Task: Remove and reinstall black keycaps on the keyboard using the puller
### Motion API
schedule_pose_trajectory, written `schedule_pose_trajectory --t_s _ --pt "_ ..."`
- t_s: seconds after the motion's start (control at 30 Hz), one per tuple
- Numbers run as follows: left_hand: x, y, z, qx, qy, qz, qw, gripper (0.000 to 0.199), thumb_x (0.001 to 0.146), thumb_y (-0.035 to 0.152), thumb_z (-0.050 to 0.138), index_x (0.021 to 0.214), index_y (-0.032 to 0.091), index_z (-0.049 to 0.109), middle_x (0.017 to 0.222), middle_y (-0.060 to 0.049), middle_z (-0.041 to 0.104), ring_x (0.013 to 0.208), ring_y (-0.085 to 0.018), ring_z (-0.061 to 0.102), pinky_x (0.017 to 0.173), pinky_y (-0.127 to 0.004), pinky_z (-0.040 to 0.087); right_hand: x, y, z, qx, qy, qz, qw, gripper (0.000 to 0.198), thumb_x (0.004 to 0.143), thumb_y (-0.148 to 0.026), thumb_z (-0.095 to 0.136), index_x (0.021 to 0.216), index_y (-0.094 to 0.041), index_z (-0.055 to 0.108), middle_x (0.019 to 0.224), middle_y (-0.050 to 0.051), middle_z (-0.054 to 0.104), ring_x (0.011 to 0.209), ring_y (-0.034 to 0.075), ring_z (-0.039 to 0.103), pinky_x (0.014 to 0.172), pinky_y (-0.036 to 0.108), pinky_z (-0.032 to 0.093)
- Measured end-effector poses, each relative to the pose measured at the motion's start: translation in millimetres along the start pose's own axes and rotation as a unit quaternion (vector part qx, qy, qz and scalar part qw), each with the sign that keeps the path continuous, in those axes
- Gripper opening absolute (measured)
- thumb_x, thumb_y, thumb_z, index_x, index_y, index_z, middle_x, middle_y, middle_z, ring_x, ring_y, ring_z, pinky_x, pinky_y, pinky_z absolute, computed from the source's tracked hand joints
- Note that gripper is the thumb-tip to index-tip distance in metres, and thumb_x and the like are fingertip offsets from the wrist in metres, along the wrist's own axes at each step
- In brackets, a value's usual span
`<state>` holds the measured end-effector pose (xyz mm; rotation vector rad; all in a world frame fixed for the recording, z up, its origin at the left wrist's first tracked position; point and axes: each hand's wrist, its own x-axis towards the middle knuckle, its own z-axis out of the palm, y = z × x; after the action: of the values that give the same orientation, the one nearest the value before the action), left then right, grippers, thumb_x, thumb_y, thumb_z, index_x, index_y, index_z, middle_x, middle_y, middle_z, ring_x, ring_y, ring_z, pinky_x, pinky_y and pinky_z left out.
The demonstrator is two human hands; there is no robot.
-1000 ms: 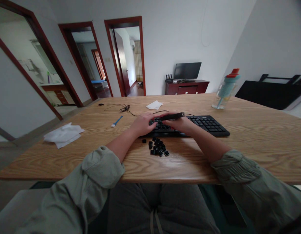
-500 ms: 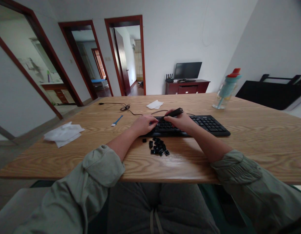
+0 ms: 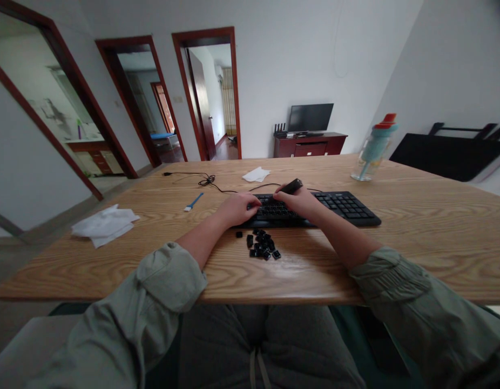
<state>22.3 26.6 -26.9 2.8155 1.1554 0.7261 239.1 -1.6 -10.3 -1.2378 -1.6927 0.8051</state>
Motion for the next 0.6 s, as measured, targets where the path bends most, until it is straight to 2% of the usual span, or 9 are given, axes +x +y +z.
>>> schedule_pose_trajectory --t_s 0.37,0.6 --pt "2 3 0 0.024 -0.007 -0.001 1.0 0.023 0.09 0.021 0.055 0.103 0.023 0.074 0.106 -0.002 0.072 0.092 -0.016 0.066 0.086 -0.026 0.05 9 3 1 -0.028 0.007 -0.016 0.999 0.021 0.073 -0.038 0.062 0.075 -0.017 0.061 0.067 0.0 0.056 0.065 0.014 0.047 0.059 0.029 0.038" --pt "1 3 -1 0.015 -0.015 0.034 0.999 0.021 0.09 0.023 0.055 0.101 0.023 0.074 0.107 -0.002 0.07 0.094 -0.016 0.065 0.088 -0.027 0.05 7 -1 -1 -0.074 -0.001 -0.041 0.996 0.018 0.073 -0.034 0.063 0.081 -0.018 0.062 0.072 0.002 0.061 0.071 0.017 0.053 0.065 0.03 0.043"
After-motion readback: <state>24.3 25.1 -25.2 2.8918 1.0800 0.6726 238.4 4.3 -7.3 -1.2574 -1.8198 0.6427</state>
